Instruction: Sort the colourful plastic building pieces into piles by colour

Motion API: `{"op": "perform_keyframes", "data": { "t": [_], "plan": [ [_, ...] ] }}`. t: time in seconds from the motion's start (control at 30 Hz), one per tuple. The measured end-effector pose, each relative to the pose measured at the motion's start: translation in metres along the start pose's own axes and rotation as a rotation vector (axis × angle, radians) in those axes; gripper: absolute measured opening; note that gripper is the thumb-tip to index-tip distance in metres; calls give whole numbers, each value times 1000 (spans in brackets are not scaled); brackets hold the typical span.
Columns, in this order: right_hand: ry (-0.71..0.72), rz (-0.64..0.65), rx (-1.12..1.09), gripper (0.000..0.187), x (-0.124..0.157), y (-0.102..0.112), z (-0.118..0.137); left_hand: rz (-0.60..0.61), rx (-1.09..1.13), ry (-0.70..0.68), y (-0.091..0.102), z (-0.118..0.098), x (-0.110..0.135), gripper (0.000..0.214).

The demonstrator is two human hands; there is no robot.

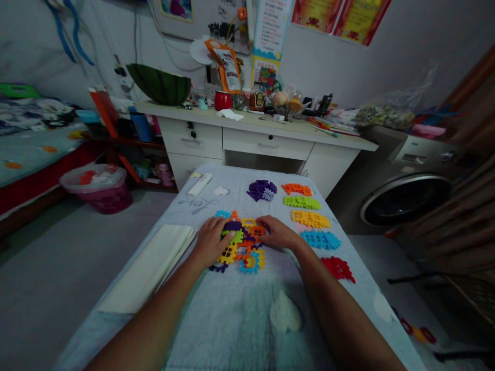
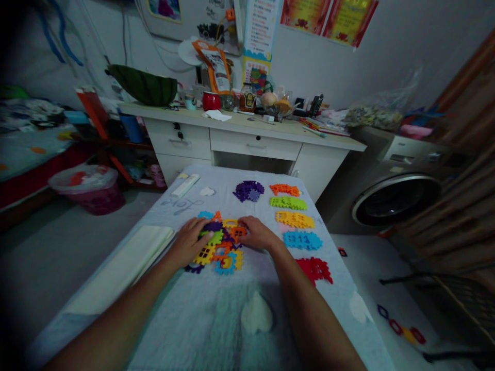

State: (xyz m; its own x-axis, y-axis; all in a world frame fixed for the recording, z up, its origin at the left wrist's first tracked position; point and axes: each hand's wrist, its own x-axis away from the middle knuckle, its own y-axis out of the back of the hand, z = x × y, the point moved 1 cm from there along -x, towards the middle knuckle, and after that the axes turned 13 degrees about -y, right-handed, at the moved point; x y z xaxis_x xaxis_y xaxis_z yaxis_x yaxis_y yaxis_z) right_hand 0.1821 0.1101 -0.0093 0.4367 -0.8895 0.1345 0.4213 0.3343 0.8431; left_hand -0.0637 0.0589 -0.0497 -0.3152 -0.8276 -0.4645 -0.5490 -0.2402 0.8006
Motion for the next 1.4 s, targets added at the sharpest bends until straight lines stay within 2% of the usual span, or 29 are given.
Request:
{"op": "perform_keyframes", "data": {
  "t": [0.27, 0.43, 0.6, 0.73, 0.9, 1.03, 1.2, 1.3, 1.4],
  "plan": [
    [124, 71, 28, 66, 3, -1, -2, 20, 26, 2, 4, -2, -1, 38],
    [103, 39, 41, 63, 5, 1, 2, 11, 31, 12, 5, -3, -3, 38],
    [17, 18, -28, 61, 6, 2, 2, -12, 44, 18, 3, -2, -3, 37],
    [15, -9, 27, 60, 8, 5, 2, 11, 38, 18, 4, -2, -4, 39],
    [29, 58, 82, 60, 12, 13, 3, -6, 32, 23, 4, -3, -4, 38],
    [31, 77, 112, 66, 12, 9, 1, -12, 28, 30, 3, -1, -4, 37],
    [46, 64, 161, 53, 11, 4, 1, -5, 30, 36, 2, 1, -3, 38],
    [47, 65, 153, 47, 13, 13, 4, -6, 33, 35, 2, 2, -3, 38],
    [31, 32, 128, 47, 16, 31, 5, -11, 38, 38, 2, 2, -3, 37]
  ]
}}
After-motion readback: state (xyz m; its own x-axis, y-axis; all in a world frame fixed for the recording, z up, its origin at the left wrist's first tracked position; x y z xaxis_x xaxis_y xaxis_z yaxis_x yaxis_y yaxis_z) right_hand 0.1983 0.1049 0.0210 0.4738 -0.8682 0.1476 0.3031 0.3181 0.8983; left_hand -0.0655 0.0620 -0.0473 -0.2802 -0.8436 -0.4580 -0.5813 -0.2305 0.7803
